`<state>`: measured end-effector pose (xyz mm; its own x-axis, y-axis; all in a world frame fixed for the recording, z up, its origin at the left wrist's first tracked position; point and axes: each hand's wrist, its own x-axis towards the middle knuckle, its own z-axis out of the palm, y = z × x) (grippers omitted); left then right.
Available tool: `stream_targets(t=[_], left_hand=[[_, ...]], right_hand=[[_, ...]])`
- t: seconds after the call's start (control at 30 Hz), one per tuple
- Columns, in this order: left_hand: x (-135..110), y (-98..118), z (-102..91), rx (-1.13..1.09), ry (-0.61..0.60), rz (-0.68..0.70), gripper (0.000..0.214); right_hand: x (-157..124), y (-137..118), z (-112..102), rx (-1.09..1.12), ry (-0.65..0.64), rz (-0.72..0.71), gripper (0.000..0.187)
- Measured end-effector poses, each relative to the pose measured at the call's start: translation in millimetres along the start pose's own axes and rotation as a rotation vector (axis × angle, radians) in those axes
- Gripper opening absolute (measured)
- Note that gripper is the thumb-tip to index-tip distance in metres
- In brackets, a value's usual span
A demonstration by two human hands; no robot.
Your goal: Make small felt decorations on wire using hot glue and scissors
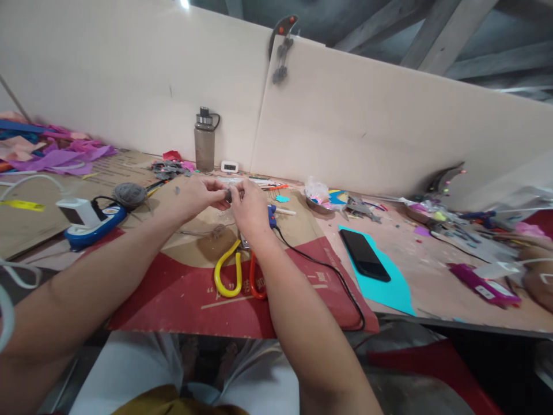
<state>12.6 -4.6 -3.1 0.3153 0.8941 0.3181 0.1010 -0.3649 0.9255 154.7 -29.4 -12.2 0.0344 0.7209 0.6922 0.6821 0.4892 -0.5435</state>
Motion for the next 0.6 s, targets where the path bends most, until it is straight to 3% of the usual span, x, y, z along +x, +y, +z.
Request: stream_targets(t=[0.6], left_hand=[[-2.2, 4.3, 4.6, -0.026, 0.084, -0.005, 0.006]], right_hand=[[-1.7, -4.0, 2.2, -0.044, 0.029, 0.031, 0.011]])
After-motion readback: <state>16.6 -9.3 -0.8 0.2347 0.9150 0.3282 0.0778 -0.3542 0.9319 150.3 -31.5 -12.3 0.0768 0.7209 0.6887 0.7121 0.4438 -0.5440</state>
